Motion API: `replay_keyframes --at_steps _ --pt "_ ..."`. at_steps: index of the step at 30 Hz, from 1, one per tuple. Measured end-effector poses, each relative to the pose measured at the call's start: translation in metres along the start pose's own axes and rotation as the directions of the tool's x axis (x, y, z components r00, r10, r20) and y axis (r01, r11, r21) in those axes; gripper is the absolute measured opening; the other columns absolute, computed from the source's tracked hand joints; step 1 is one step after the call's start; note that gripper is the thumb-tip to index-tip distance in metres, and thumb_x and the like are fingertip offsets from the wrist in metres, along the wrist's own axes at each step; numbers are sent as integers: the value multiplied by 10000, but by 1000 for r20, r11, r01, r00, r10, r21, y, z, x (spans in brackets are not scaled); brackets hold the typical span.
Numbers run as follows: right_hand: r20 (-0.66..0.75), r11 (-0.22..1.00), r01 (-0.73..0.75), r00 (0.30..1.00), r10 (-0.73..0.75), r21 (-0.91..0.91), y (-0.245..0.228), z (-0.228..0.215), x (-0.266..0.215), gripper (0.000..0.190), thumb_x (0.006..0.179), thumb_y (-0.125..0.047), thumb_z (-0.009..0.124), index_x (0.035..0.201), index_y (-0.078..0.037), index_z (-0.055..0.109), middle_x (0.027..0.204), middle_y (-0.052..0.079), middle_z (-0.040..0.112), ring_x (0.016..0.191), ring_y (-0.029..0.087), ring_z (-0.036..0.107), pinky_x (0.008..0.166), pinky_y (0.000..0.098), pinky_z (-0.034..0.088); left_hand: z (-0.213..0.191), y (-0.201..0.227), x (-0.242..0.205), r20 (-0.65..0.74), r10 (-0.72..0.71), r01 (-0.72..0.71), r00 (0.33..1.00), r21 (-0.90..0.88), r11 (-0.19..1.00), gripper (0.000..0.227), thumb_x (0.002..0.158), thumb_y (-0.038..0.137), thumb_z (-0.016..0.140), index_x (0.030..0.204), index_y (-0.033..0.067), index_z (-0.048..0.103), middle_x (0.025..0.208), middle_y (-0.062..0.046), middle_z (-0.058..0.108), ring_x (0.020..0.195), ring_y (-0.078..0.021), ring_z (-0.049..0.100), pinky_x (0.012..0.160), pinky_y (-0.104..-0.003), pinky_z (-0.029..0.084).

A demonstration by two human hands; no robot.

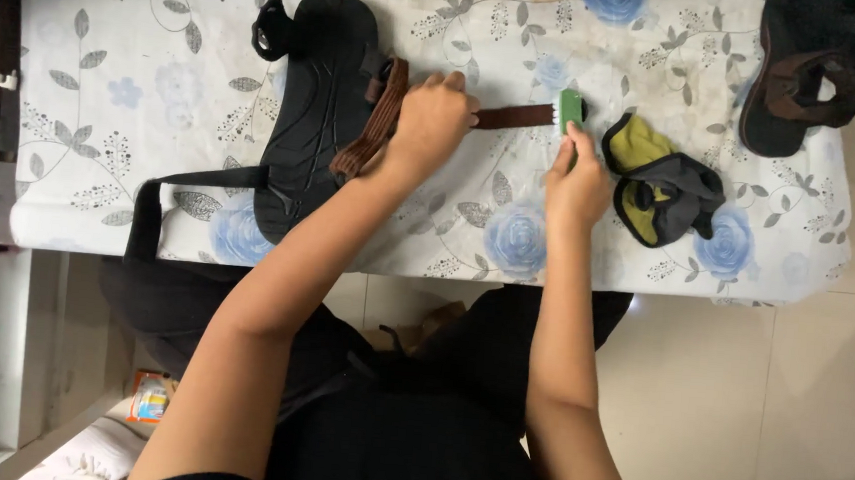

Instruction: Cleaning a black sandal by scrubbing the straps and sole with a small brush and wiping it with a cloth.

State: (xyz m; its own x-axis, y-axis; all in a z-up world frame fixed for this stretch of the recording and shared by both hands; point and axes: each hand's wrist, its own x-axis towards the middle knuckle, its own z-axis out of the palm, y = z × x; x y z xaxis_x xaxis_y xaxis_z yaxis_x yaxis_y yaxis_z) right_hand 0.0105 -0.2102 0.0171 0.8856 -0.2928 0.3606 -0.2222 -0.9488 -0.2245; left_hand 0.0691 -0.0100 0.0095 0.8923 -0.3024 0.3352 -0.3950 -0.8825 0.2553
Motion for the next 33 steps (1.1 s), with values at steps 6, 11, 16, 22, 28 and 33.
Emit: replay_keyframes --at_steps 6,11,16,22,28,33 --pt "325 986 -7 945 -48 166 -75 -57 -56 219 864 -351 541 1061 -424 605 806 38 683 786 314 641 714 453 511 -9 3 -8 119 65 -80 991 126 989 101 681 271 730 755 208 704 854 -20 615 767 -225 586 640 -359 433" --pt "-7 996 36 999 -36 77 -7 -16 -19 193 837 -253 580 1011 -305 646 772 47 681 726 300 653 633 435 520 4 -8 -20 120 73 -81 990 61 995 166 688 351 712 792 221 709 842 -34 610 815 -244 590 736 -368 427" --pt "57 993 4 998 -11 119 -65 -51 -46 147 844 -215 564 955 -237 659 768 44 681 734 286 661 659 413 523 3 -4 -22 103 38 -45 994 73 996 200 664 367 718 760 191 716 814 -48 619 735 -234 589 727 -351 427" --pt "74 993 46 996 -55 112 -38 -22 -29 108 832 -216 585 897 -249 664 713 28 677 686 272 665 613 400 526 -22 2 -31 -1 110 -108 994 179 978 110 655 321 705 659 214 679 719 -6 613 604 -176 573 647 -313 406" --pt "43 990 48 998 -54 133 -69 -42 -48 122 823 -179 597 920 -198 668 735 63 679 689 279 663 622 390 519 -34 6 -27 152 37 -61 988 156 986 128 723 304 697 749 178 696 788 -31 601 646 -181 563 676 -322 372" --pt "110 996 70 991 -76 61 -54 -38 -44 159 817 -199 560 937 -246 652 741 47 686 686 295 662 612 431 523 -14 1 -26 149 23 -39 989 103 994 133 695 274 721 756 156 705 809 -47 610 690 -198 569 703 -335 371"
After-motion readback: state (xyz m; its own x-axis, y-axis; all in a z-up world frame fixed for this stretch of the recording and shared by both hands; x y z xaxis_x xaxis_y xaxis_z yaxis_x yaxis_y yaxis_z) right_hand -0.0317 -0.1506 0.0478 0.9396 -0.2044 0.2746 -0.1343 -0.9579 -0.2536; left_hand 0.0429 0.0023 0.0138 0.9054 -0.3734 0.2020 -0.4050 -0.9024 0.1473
